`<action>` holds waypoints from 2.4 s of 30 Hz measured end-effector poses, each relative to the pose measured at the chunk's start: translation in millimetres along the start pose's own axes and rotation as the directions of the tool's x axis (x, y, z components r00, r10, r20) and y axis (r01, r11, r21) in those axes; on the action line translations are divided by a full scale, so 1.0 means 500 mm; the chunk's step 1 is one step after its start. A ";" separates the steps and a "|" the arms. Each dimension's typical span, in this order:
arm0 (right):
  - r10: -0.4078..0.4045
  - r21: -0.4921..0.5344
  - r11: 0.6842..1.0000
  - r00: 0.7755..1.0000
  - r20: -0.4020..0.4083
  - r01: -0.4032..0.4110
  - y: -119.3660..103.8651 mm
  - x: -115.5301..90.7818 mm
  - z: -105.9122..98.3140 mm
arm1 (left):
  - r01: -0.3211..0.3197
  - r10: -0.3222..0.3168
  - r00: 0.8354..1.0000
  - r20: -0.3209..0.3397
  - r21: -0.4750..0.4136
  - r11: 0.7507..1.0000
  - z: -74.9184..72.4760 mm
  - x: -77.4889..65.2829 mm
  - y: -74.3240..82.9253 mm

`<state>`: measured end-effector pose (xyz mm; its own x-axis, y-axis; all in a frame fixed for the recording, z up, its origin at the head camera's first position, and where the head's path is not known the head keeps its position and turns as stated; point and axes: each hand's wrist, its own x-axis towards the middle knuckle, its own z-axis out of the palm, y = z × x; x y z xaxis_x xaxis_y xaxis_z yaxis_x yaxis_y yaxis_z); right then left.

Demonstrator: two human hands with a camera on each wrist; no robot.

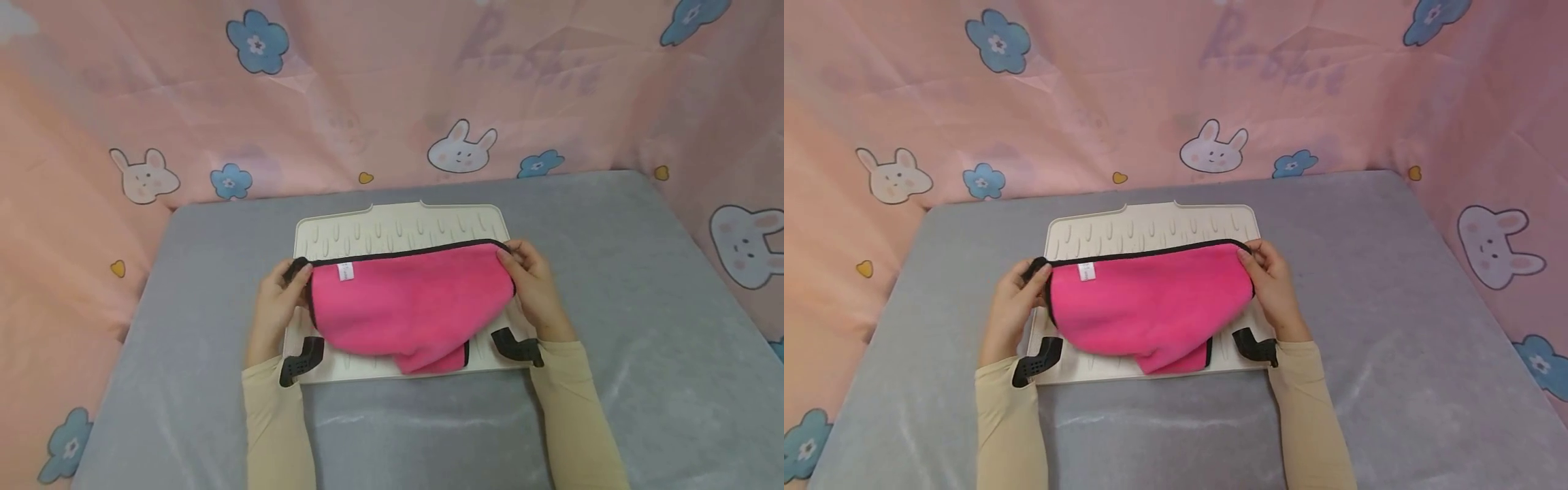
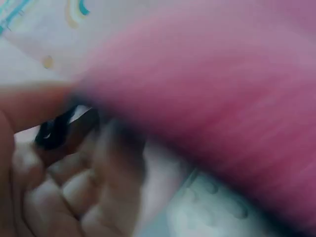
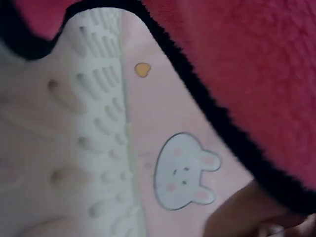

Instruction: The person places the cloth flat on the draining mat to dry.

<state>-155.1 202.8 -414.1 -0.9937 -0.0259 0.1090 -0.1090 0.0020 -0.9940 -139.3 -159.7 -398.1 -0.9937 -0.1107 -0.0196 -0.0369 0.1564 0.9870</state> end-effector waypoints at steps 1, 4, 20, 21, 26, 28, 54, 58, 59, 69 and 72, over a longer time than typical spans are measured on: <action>0.040 -0.024 0.999 0.999 -0.011 -0.040 0.003 0.001 -0.002 | 0.029 -0.029 0.997 0.065 0.008 1.000 0.004 0.003 -0.007; 0.176 -0.161 0.972 0.984 0.033 -0.168 0.014 0.004 -0.013 | 0.115 -0.120 0.971 0.209 0.034 0.993 0.011 0.011 -0.027; 0.458 -0.424 0.860 0.796 0.395 -0.285 0.023 0.000 -0.089 | 0.110 -0.175 0.982 0.069 0.541 0.834 0.034 0.023 -0.062; 0.455 -0.413 0.866 0.788 0.415 -0.282 0.023 0.000 -0.092 | 0.109 -0.179 0.981 0.079 0.537 0.837 0.036 0.024 -0.063; 0.410 -0.367 0.897 0.774 0.482 -0.247 0.030 0.001 -0.104 | 0.110 -0.173 0.980 0.095 0.461 0.881 0.039 0.027 -0.068; 0.409 -0.359 0.898 0.783 0.468 -0.254 0.030 0.004 -0.101 | 0.118 -0.168 0.982 0.090 0.406 0.906 0.034 0.028 -0.071; 0.343 -0.508 0.809 0.939 0.000 -0.296 0.041 0.226 -0.005 | 0.173 -0.172 0.985 -0.026 0.239 0.955 0.009 0.187 -0.066; 0.319 -0.509 0.817 0.948 0.009 -0.270 0.048 0.219 -0.003 | 0.212 -0.223 0.974 0.033 0.207 0.955 0.005 0.173 -0.064; 0.316 -0.509 0.821 0.948 0.026 -0.260 0.048 0.213 -0.005 | 0.218 -0.234 0.970 0.064 0.194 0.956 0.004 0.165 -0.061; 0.405 -0.354 0.886 0.873 0.272 -0.300 0.040 0.137 -0.020 | 0.115 -0.145 0.955 0.257 0.129 0.985 -0.005 0.082 -0.082; 0.418 -0.253 0.904 0.839 0.348 -0.346 0.039 0.114 -0.014 | 0.109 -0.134 0.965 0.226 0.122 0.987 0.005 0.060 -0.089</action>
<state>-213.9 208.2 -427.2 -0.8706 -0.3687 -0.3259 0.2384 0.2633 -0.9348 -167.6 -167.3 -443.3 -0.9777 0.0940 -0.1876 -0.1576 0.2616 0.9522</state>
